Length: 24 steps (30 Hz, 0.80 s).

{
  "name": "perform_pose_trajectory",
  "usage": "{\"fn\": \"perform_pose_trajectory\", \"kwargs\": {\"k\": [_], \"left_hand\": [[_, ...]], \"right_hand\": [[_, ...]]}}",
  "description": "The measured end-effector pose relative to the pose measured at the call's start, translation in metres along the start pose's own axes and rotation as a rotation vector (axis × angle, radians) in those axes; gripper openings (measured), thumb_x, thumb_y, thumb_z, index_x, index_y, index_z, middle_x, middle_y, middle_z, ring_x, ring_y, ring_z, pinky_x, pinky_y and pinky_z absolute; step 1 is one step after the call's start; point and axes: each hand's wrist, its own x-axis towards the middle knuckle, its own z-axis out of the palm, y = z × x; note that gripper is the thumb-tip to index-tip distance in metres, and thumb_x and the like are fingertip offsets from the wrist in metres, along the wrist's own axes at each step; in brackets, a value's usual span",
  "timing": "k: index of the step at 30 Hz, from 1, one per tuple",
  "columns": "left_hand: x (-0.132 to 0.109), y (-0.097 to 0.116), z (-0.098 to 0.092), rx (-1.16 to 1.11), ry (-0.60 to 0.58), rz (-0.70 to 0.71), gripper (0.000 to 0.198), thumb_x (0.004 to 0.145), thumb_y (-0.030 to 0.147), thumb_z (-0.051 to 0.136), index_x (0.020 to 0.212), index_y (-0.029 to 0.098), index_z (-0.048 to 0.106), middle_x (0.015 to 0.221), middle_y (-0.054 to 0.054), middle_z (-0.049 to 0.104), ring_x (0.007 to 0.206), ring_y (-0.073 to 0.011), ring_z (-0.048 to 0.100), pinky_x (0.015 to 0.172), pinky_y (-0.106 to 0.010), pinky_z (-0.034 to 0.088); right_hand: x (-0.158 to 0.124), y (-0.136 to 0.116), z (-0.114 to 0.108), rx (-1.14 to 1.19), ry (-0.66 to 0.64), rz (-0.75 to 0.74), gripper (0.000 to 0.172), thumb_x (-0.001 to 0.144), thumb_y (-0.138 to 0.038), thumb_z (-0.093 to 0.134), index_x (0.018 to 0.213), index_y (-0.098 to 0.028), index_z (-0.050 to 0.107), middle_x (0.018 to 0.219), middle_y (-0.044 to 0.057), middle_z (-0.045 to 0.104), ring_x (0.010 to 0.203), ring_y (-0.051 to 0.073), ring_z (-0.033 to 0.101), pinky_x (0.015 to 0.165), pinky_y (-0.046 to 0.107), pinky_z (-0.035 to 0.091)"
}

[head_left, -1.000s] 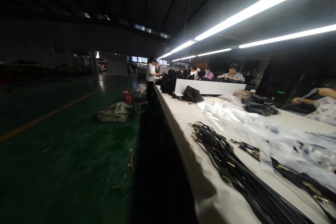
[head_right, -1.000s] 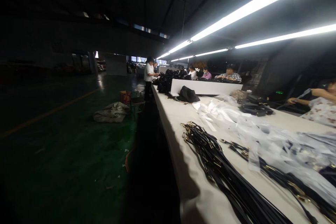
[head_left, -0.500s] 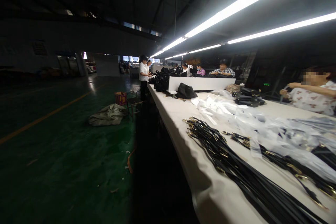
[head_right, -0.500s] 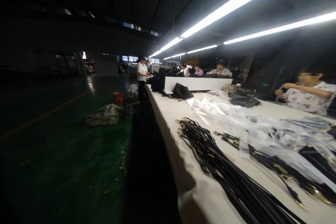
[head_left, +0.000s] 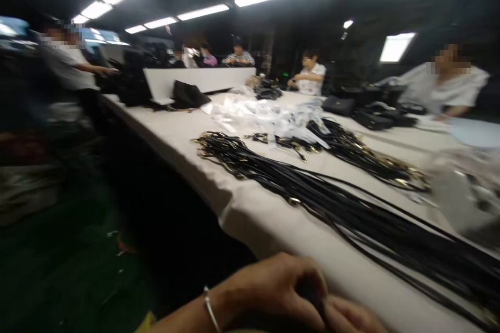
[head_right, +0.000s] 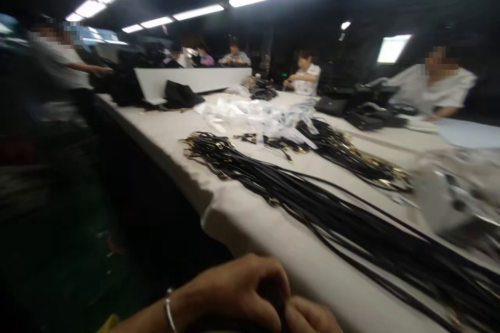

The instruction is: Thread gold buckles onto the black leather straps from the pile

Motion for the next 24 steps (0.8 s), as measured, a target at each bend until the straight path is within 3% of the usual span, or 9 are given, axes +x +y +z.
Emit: {"fn": "perform_pose_trajectory", "kwargs": {"k": [2, 5, 11, 15, 19, 24], "left_hand": [[0.009, 0.000, -0.003, 0.083, 0.072, -0.003, 0.032, 0.074, 0.019, 0.076, 0.105, 0.023, 0.069, 0.094, 0.003, 0.068, 0.086, -0.0169, 0.060, 0.076, -0.025, 0.044], [0.016, 0.000, -0.005, 0.073, 0.125, -0.038, 0.018, 0.078, 0.018, 0.070, 0.096, 0.018, 0.070, 0.084, 0.003, 0.068, 0.078, -0.0137, 0.059, 0.070, -0.021, 0.043], [0.017, -0.008, 0.002, -0.007, 0.197, -0.040, 0.015, 0.072, 0.015, 0.074, 0.088, 0.016, 0.073, 0.079, 0.002, 0.069, 0.075, -0.0131, 0.060, 0.068, -0.019, 0.044], [0.019, -0.019, 0.008, 0.107, 0.182, 0.051, 0.016, 0.072, 0.019, 0.079, 0.088, 0.017, 0.076, 0.079, 0.000, 0.072, 0.076, -0.0153, 0.064, 0.071, -0.022, 0.045], [0.020, -0.028, 0.015, 0.185, 0.150, 0.120, 0.014, 0.071, 0.024, 0.082, 0.083, 0.019, 0.078, 0.077, 0.000, 0.074, 0.074, -0.0154, 0.065, 0.071, -0.022, 0.045], [0.022, -0.026, 0.016, 0.014, 0.217, -0.038, 0.014, 0.068, 0.015, 0.079, 0.081, 0.016, 0.075, 0.075, 0.001, 0.073, 0.073, -0.0148, 0.064, 0.069, -0.021, 0.046]], "right_hand": [[-0.022, 0.010, -0.003, 0.154, 0.037, 0.073, 0.053, 0.092, -0.068, 0.046, 0.079, -0.017, 0.059, 0.053, -0.006, 0.050, 0.040, 0.008, 0.039, 0.039, 0.021, 0.032], [-0.032, 0.009, -0.007, 0.342, 0.075, 0.065, 0.060, 0.083, -0.078, 0.047, 0.074, -0.018, 0.053, 0.044, -0.010, 0.039, 0.037, 0.005, 0.022, 0.038, 0.021, 0.015], [-0.039, -0.006, -0.012, 0.350, 0.033, 0.060, 0.056, 0.087, -0.071, 0.048, 0.066, -0.019, 0.050, 0.044, -0.009, 0.040, 0.039, 0.006, 0.020, 0.039, 0.023, 0.013], [-0.044, -0.008, -0.015, 0.307, -0.043, 0.090, 0.053, 0.091, -0.063, 0.047, 0.076, -0.015, 0.065, 0.044, -0.008, 0.045, 0.037, 0.006, 0.022, 0.039, 0.021, 0.014], [-0.041, -0.007, -0.011, 0.357, -0.066, 0.138, 0.050, 0.090, -0.059, 0.051, 0.074, -0.015, 0.066, 0.042, -0.007, 0.050, 0.031, 0.005, 0.026, 0.034, 0.020, 0.016], [-0.035, -0.005, -0.007, 0.501, -0.019, 0.089, 0.049, 0.087, -0.060, 0.056, 0.071, -0.015, 0.065, 0.040, -0.007, 0.050, 0.029, 0.004, 0.024, 0.033, 0.019, 0.014]]}}
